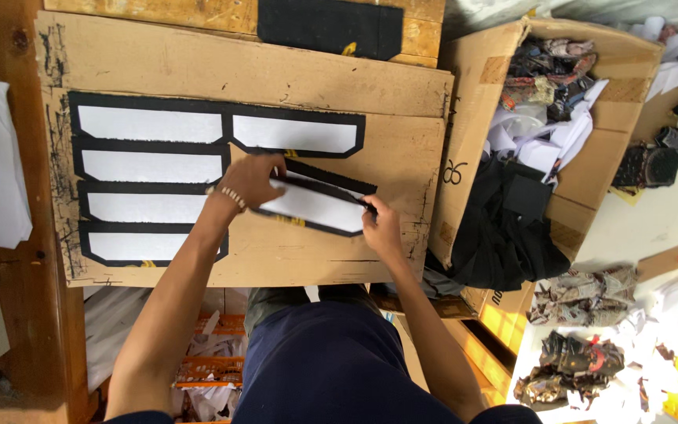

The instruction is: The person places white rectangular inserts into black fabric pieces laid out on a cardboard board. They repeatedly pick up inserts and fabric pieces, align them, and arrange them in rows. The person also briefly operates a heat press machine. The task continues with repeated placement of inserts into fabric pieces.

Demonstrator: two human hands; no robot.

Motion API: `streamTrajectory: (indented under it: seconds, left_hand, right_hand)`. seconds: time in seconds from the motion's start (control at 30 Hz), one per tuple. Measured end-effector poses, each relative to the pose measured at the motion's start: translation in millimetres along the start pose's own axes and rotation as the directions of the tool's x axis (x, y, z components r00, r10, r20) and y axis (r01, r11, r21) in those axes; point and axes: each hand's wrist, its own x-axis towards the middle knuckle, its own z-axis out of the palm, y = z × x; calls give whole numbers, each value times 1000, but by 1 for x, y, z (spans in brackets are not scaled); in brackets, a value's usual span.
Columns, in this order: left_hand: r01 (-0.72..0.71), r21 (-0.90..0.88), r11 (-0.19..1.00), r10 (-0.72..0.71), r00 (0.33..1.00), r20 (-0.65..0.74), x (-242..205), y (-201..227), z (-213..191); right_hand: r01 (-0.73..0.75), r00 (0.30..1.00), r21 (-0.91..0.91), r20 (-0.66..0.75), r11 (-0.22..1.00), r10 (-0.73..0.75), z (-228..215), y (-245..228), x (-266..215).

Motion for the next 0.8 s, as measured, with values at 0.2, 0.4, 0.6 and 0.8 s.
streamTrajectory:
  seconds: [0.2,0.4,0.6,0.8]
  left_hand:
    - [41,119,992,-24,990,-140,26,6,16]
    - [-64,383,921,164,958,-234,21,14,42]
    - [-118,486,866,266,932,-248,19,29,44]
    - [-95,441,892,123,992,-35,32,39,43]
  right_hand:
    - [130,970,-255,-166,958,-176,25,2,19]
    - [247,888,-510,-221,824,-403,30,3,14]
    - [287,891,-545,-149,788,-428,28,-5,17]
    - [285,938,-621,25,731,-344,22,5,42]
